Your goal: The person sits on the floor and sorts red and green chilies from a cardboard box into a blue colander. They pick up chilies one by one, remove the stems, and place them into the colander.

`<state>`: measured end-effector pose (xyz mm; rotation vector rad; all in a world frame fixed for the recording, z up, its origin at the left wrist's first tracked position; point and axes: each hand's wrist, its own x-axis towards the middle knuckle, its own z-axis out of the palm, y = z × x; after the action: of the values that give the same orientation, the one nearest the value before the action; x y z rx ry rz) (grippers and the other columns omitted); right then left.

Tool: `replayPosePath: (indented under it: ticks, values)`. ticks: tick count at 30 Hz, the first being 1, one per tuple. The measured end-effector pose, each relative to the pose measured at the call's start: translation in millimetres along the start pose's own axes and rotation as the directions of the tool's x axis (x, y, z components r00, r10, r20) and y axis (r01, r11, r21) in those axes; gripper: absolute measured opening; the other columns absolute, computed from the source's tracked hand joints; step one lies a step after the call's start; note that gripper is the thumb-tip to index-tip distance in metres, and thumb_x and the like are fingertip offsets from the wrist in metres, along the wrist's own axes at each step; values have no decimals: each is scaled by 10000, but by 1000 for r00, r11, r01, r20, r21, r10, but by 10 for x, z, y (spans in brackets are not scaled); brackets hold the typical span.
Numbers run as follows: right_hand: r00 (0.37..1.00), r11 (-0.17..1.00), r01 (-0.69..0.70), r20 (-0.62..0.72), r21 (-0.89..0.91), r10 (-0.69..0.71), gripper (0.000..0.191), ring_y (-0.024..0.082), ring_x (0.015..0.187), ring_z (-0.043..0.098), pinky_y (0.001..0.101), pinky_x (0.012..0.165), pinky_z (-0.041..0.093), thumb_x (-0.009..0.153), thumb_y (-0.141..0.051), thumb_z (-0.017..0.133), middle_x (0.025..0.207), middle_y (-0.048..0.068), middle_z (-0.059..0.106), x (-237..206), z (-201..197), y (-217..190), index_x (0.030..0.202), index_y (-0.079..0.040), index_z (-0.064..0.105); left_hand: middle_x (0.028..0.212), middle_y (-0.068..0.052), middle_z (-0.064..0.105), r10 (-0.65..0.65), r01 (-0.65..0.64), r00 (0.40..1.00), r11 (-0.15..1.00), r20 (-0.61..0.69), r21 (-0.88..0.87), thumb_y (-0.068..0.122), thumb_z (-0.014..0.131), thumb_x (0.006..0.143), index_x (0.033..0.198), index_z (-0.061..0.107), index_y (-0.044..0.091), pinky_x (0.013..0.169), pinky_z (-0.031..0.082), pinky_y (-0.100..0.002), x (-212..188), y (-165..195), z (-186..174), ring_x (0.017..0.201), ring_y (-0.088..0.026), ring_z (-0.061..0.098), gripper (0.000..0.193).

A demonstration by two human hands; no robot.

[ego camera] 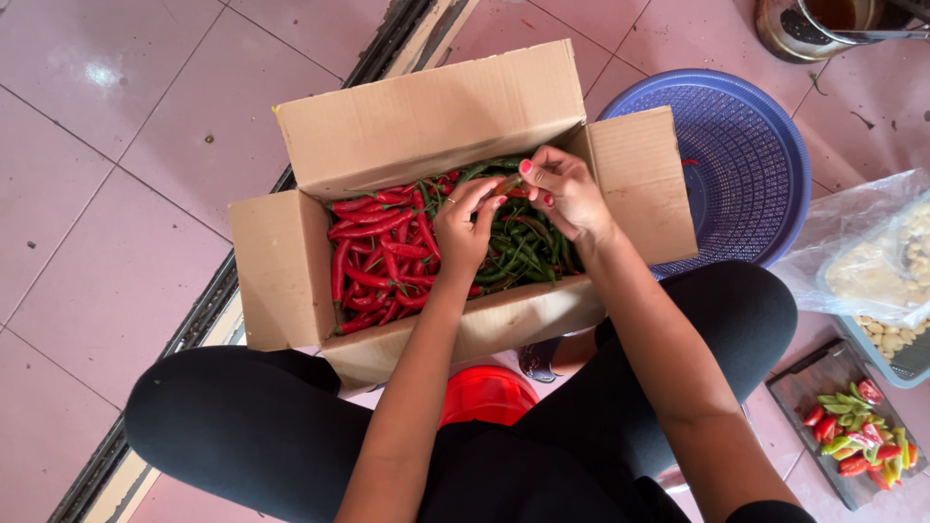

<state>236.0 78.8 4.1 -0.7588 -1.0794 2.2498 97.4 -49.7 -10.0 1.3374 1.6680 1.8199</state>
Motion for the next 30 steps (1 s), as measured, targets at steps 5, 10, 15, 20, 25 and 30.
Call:
replayPosePath:
  ticks: [5,10,15,20,25,30]
  values:
    - [996,943,-65,-33,328,80,155,44,489,432,181,449,311,991,-154,688,668,17,600,43,-7,153,868,-80,629,1124,-132,730,-99,101,995,990,32,-94,4,668,982,1208,682,16,849,632,-311,-7,-45,29,992,-205,754,227]
    - [897,832,260,-197,-490,-396,161,61,584,513,221,508,366,1025,-103,728,710,8,625,72,72,118,907,-66,624,1137,-137,714,71,-65,997,962,-11,265,39,669,977,1172,690,33,930,551,-410,-14,-2,65,1067,-331,682,196]
    - [699,211,131,-60,-969,-713,162,200,648,680,325,603,519,1022,-96,755,748,82,699,-86,151,-294,931,-27,639,1096,-124,701,-12,22,999,946,-33,325,57,666,970,1157,685,55,914,528,-436,14,0,-5,1038,-346,661,188]
    - [749,-121,380,382,-917,-542,391,291,819,722,359,717,578,758,-63,774,1037,185,730,-266,234,-598,1144,-45,718,1101,-114,705,42,-48,999,938,26,342,63,706,941,1150,692,76,854,545,-414,2,-15,-79,1023,-336,655,210]
    - [968,269,181,123,-946,-218,212,237,788,741,343,759,592,878,-129,810,952,106,781,-250,331,-449,1075,-64,772,1093,-81,721,5,-38,992,962,124,269,97,755,950,1176,650,71,876,552,-398,-5,51,37,1034,-305,683,250]
    - [812,85,227,140,-970,-567,74,223,894,757,355,802,588,942,-91,782,984,110,789,-303,-61,-690,1004,-54,800,1284,-134,643,142,-156,987,955,74,252,108,773,918,1276,576,37,939,529,-432,36,123,-42,1166,-345,638,415]
